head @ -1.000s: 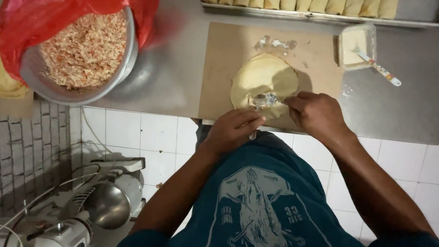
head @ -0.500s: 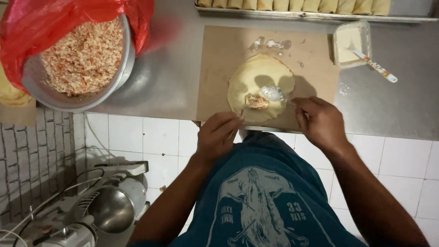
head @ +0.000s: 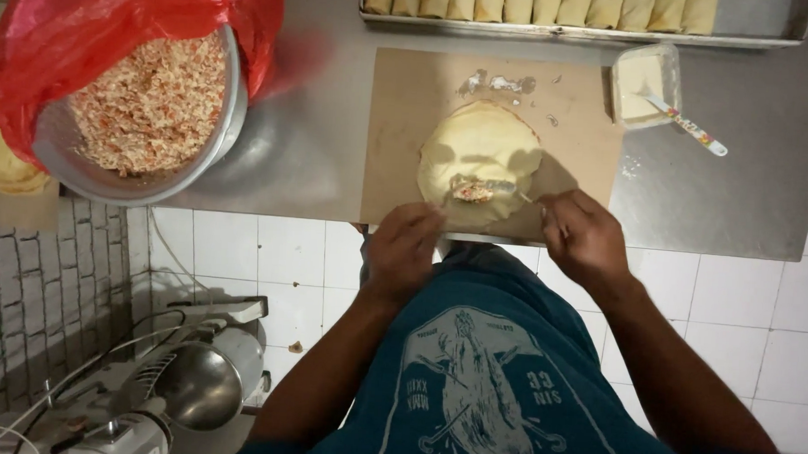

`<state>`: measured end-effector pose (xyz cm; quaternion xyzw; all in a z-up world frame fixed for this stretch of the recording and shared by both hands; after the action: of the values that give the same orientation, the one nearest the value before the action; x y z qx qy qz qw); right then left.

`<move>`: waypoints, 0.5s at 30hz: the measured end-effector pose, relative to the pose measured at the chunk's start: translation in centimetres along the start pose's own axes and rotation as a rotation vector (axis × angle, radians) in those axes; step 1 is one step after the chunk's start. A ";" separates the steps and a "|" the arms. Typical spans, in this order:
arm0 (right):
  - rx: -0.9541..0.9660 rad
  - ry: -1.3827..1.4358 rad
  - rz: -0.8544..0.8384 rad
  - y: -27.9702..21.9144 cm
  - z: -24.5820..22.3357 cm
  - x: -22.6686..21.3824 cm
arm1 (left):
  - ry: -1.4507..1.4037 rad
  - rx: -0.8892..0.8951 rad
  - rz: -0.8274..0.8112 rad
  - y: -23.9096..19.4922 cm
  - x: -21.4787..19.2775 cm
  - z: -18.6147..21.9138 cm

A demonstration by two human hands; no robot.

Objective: The person takes a round dough sheet, scoops a filling mixture from a bowl, places it on the dough, folds the dough into a roll, and places the finished roll on a tray. The process is repeated multiple times.

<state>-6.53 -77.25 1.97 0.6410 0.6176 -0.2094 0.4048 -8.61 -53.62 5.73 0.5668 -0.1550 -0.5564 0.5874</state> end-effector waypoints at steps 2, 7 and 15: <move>-0.059 0.001 0.021 -0.2 -0.9 0.0 | -0.047 -0.092 0.043 -0.4 -0.8 -1.2; -0.273 -0.082 0.149 -0.7 -3.8 -0.4 | -0.161 -0.217 0.040 -2.0 -0.4 -2.9; -0.234 -0.119 0.142 -1.0 -3.3 -0.5 | -0.195 -0.189 0.029 -2.8 2.6 -1.9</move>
<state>-8.38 -75.08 4.06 0.6180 0.5659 -0.1442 0.5264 -7.55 -54.16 1.66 0.4499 -0.1666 -0.6123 0.6284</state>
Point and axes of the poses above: each hand's wrist, its own y-axis towards the middle knuckle, its own x-axis out of the palm, z = x × y, the point moved 9 cm from there along y, towards the middle knuckle, and after that the axes turned 12 degrees about x, right-handed, at the moved point
